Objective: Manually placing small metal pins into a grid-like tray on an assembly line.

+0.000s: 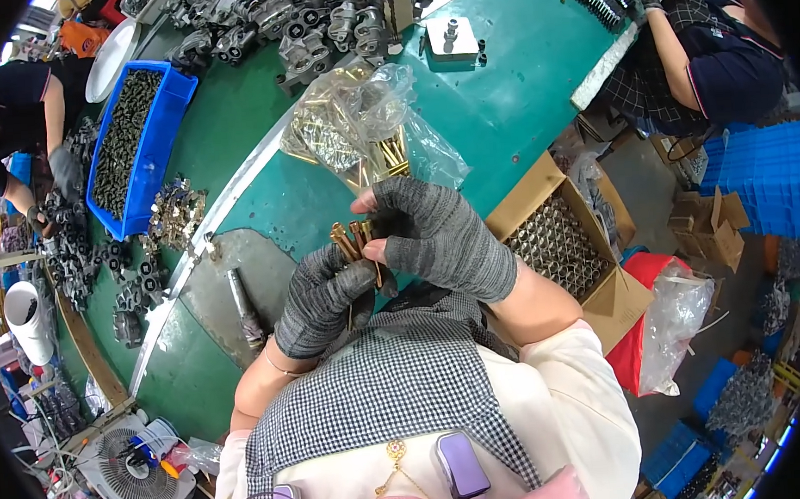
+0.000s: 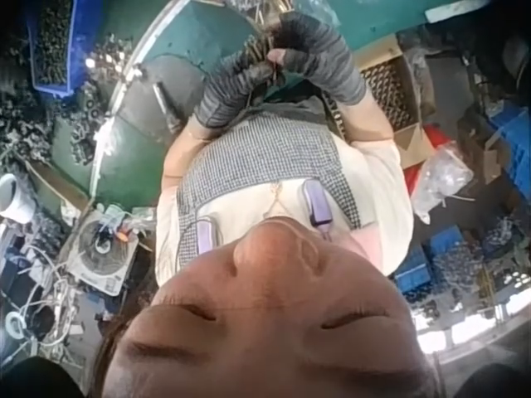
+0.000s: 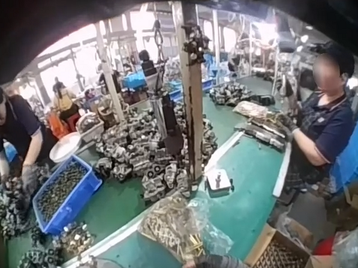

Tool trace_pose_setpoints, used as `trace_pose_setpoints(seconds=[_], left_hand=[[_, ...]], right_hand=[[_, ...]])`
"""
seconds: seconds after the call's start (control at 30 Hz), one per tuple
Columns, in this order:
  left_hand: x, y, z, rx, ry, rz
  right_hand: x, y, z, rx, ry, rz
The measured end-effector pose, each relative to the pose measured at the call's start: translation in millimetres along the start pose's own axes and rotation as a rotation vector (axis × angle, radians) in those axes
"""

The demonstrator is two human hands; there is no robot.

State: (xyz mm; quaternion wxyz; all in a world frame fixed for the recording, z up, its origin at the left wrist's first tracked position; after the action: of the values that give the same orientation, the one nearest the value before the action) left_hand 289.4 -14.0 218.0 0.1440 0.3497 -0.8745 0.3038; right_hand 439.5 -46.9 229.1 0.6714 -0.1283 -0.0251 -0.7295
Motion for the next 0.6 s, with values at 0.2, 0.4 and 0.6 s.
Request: trace_pose_setpoints(seconds=[0.2,0.4,0.6], left_hand=[[-0.1,-2.8,1.5,0.050,0.010,0.038],[-0.1,0.9,5.8,0.085,0.086,0.054],[-3.7,-1.9,6.2,0.134,0.159,0.095]], right_hand=[[0.2,2.2,-8.8,-0.123,-0.041,-0.005],[-14.7,63.6,-19.1,-0.203,0.091,-0.218],[-63.9,180.5,-23.0,0.413,0.278,-0.805]])
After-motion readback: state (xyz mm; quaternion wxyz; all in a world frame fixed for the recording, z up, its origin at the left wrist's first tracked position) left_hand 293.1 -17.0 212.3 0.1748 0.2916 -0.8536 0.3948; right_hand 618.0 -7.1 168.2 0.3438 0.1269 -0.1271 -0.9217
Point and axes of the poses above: each hand's wrist, its own x-axis away from the middle knuckle, its own y-axis out of the back of the hand, z = x × y, the point moved 4 cm from there along -x, towards the middle knuckle, and after that the axes turned 1 degree about -y, right-handed, at the moved point
